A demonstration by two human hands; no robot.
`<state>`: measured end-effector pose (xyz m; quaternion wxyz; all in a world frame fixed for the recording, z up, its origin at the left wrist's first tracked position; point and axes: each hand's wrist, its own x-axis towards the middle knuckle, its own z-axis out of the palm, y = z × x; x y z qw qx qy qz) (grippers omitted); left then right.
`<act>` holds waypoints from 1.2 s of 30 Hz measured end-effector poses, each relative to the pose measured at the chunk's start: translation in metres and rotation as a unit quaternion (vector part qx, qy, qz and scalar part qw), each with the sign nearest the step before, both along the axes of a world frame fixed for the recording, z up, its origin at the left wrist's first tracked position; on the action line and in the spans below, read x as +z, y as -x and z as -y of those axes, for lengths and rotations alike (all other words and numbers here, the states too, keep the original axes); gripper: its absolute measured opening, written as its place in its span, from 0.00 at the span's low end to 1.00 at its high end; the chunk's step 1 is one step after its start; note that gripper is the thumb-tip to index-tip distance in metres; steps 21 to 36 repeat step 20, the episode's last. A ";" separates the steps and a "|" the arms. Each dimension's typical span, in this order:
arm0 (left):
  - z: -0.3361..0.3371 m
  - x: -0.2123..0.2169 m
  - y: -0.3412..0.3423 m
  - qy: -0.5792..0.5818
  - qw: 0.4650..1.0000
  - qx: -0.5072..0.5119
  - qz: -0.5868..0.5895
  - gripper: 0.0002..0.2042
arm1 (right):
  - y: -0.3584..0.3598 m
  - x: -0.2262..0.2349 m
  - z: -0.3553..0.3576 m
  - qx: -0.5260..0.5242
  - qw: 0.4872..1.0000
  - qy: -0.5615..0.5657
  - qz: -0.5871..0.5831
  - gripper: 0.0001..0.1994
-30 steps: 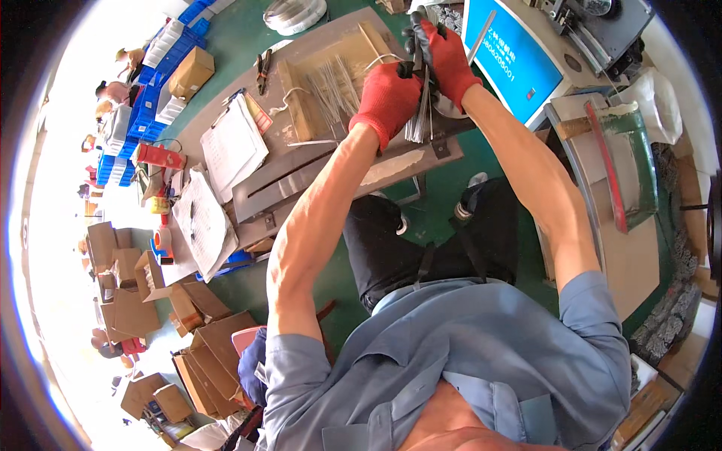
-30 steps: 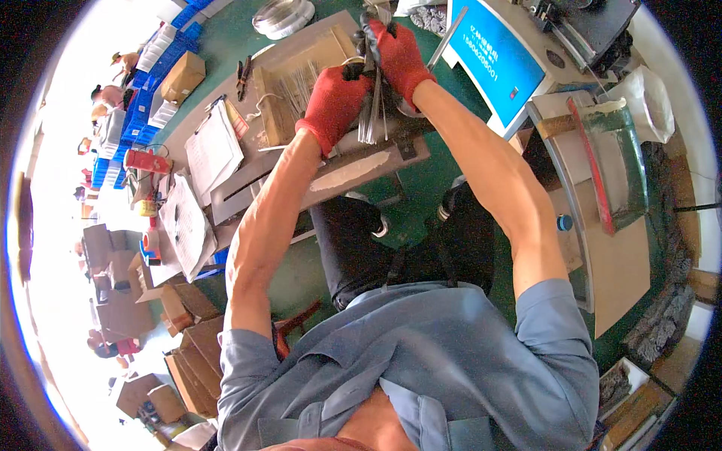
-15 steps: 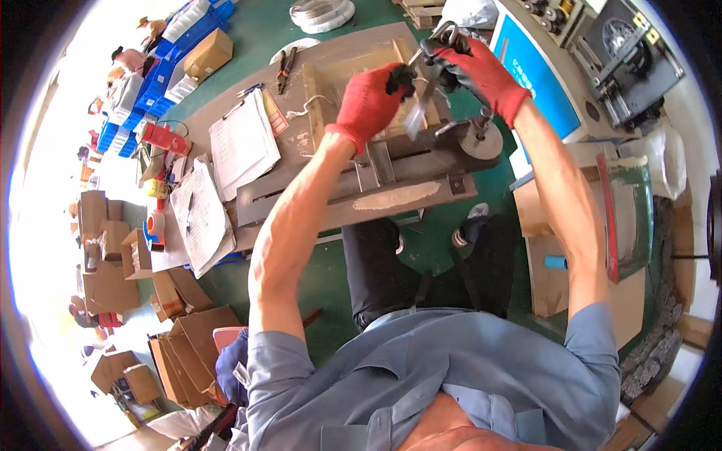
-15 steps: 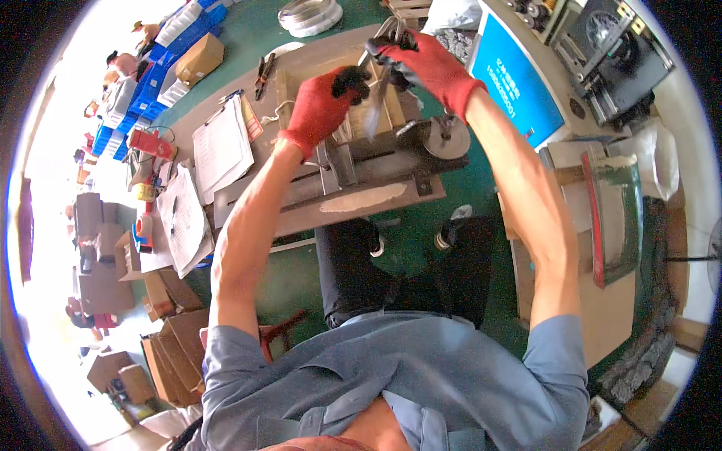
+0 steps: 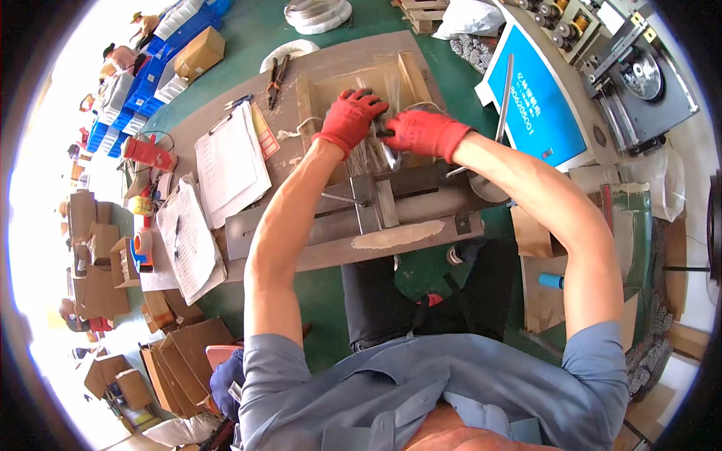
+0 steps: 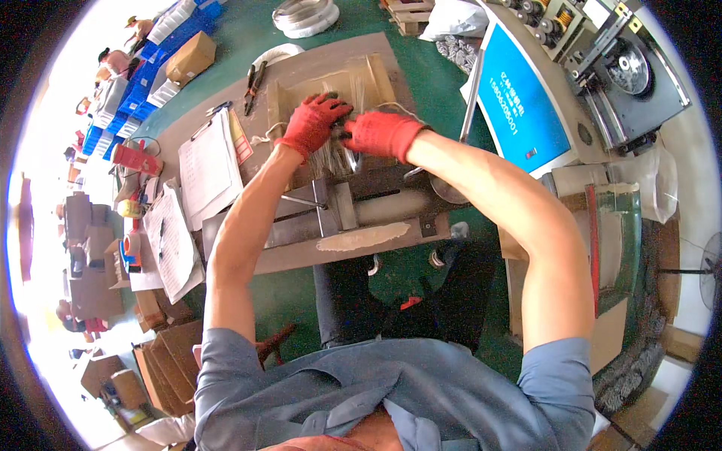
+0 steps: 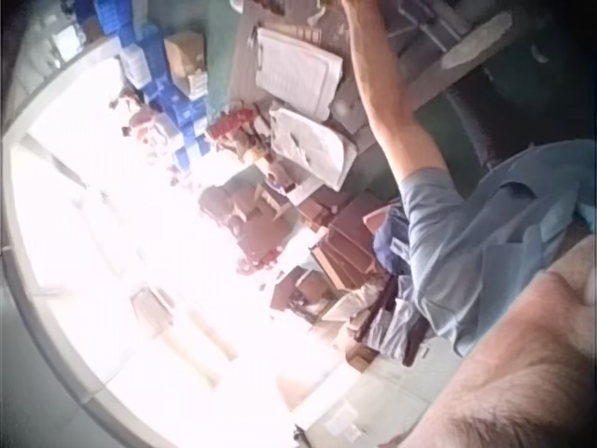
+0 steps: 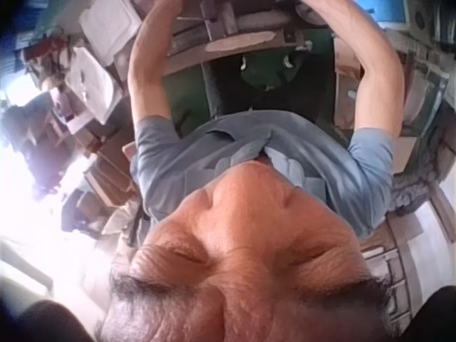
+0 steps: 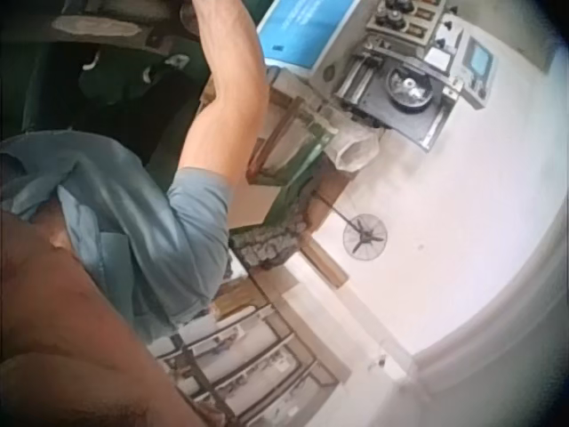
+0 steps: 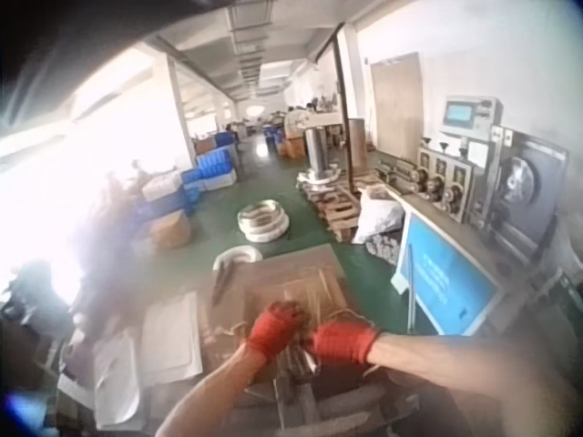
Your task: The person uses a bench-mounted cutting machine to cut long metal rods into shorter segments. They repeatedly pick up a rod, position it in the machine's guide, and operate the lever to perform the cut. The cut pieces are placed into a cardboard box on the floor.
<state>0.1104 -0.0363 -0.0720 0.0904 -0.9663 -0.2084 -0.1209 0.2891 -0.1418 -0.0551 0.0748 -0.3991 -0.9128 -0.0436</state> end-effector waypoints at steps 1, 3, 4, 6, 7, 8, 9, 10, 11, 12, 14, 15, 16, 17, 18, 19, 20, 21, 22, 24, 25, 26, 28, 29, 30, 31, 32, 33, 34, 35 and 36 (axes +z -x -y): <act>0.003 -0.006 -0.004 0.029 0.999 0.019 -0.006 0.20 | -0.001 -0.008 0.000 -0.060 0.991 0.119 0.011 0.16; 0.010 -0.013 -0.013 0.085 0.995 0.054 -0.021 0.23 | -0.011 -0.015 -0.001 -0.087 0.981 0.168 0.036 0.14; 0.011 -0.011 -0.010 0.100 0.993 0.060 -0.009 0.23 | -0.008 -0.004 0.003 -0.069 0.990 0.112 0.050 0.14; 0.012 -0.003 0.001 0.090 0.995 0.048 -0.009 0.23 | -0.010 0.030 0.016 -0.035 0.996 -0.004 0.077 0.14; 0.012 -0.001 0.007 0.084 0.996 0.041 -0.009 0.22 | -0.012 0.048 0.030 -0.036 0.998 -0.045 -0.014 0.16; 0.011 0.000 0.015 0.061 0.996 0.032 0.048 0.21 | -0.011 0.063 0.051 -0.036 0.990 -0.085 -0.105 0.18; 0.012 0.004 0.022 0.070 0.994 0.049 0.074 0.20 | -0.012 0.081 0.078 -0.085 0.977 -0.117 -0.159 0.19; 0.013 0.014 0.021 0.078 0.990 0.060 0.101 0.20 | -0.017 0.093 0.111 -0.138 0.956 -0.152 -0.208 0.21; 0.017 0.025 0.017 0.088 0.986 0.071 0.126 0.19 | -0.025 0.094 0.146 -0.193 0.933 -0.161 -0.259 0.21; 0.026 0.040 0.008 0.091 0.981 0.072 0.154 0.18 | -0.036 0.090 0.185 -0.251 0.902 -0.170 -0.306 0.21; 0.055 0.077 -0.021 0.147 0.962 0.037 0.226 0.17 | -0.059 0.040 0.267 -0.366 0.801 -0.208 -0.425 0.19; 0.070 0.089 -0.034 0.178 0.951 -0.004 0.251 0.19 | -0.069 -0.005 0.306 -0.452 0.717 -0.187 -0.497 0.16; 0.086 0.096 -0.045 0.185 0.949 -0.037 0.252 0.21 | -0.071 -0.047 0.339 -0.523 0.648 -0.147 -0.533 0.12; 0.100 0.105 -0.065 0.189 0.944 -0.082 0.258 0.23 | -0.078 -0.117 0.390 -0.642 0.589 -0.097 -0.481 0.11; 0.114 0.110 -0.085 0.172 0.953 -0.140 0.208 0.25 | -0.080 -0.196 0.449 -0.730 0.566 0.038 -0.381 0.16; 0.125 0.112 -0.104 0.150 0.956 -0.195 0.160 0.26 | -0.051 -0.247 0.496 -0.779 0.573 0.116 -0.227 0.18; 0.136 0.112 -0.122 0.124 0.953 -0.250 0.115 0.27 | -0.012 -0.301 0.544 -0.734 0.296 0.246 -0.560 0.20; 0.136 0.112 -0.122 0.124 0.953 -0.250 0.115 0.27 | -0.012 -0.301 0.544 -0.734 0.296 0.246 -0.560 0.20; 0.136 0.112 -0.122 0.124 0.953 -0.250 0.115 0.27 | -0.012 -0.301 0.544 -0.734 0.296 0.246 -0.560 0.20; 0.136 0.112 -0.122 0.124 0.953 -0.250 0.115 0.27 | -0.012 -0.301 0.544 -0.734 0.296 0.246 -0.560 0.20; 0.136 0.112 -0.122 0.124 0.953 -0.250 0.115 0.27 | -0.012 -0.301 0.544 -0.734 0.296 0.246 -0.560 0.20; 0.136 0.112 -0.122 0.124 0.953 -0.250 0.115 0.27 | -0.012 -0.301 0.544 -0.734 0.296 0.246 -0.560 0.20; 0.136 0.112 -0.122 0.124 0.953 -0.250 0.115 0.27 | -0.012 -0.301 0.544 -0.734 0.296 0.246 -0.560 0.20; 0.136 0.112 -0.122 0.124 0.953 -0.250 0.115 0.27 | -0.012 -0.301 0.544 -0.734 0.296 0.246 -0.560 0.20; 0.136 0.112 -0.122 0.124 0.953 -0.250 0.115 0.27 | -0.012 -0.301 0.544 -0.734 0.296 0.246 -0.560 0.20; 0.136 0.112 -0.122 0.124 0.953 -0.250 0.115 0.27 | -0.012 -0.301 0.544 -0.734 0.296 0.246 -0.560 0.20; 0.136 0.112 -0.122 0.124 0.953 -0.250 0.115 0.27 | -0.012 -0.301 0.544 -0.734 0.296 0.246 -0.560 0.20; 0.136 0.112 -0.122 0.124 0.953 -0.250 0.115 0.27 | -0.012 -0.301 0.544 -0.734 0.296 0.246 -0.560 0.20; 0.136 0.112 -0.122 0.124 0.953 -0.250 0.115 0.27 | -0.012 -0.301 0.544 -0.734 0.296 0.246 -0.560 0.20; 0.136 0.112 -0.122 0.124 0.953 -0.250 0.115 0.27 | -0.012 -0.301 0.544 -0.734 0.296 0.246 -0.560 0.20; 0.136 0.112 -0.122 0.124 0.953 -0.250 0.115 0.27 | -0.012 -0.301 0.544 -0.734 0.296 0.246 -0.560 0.20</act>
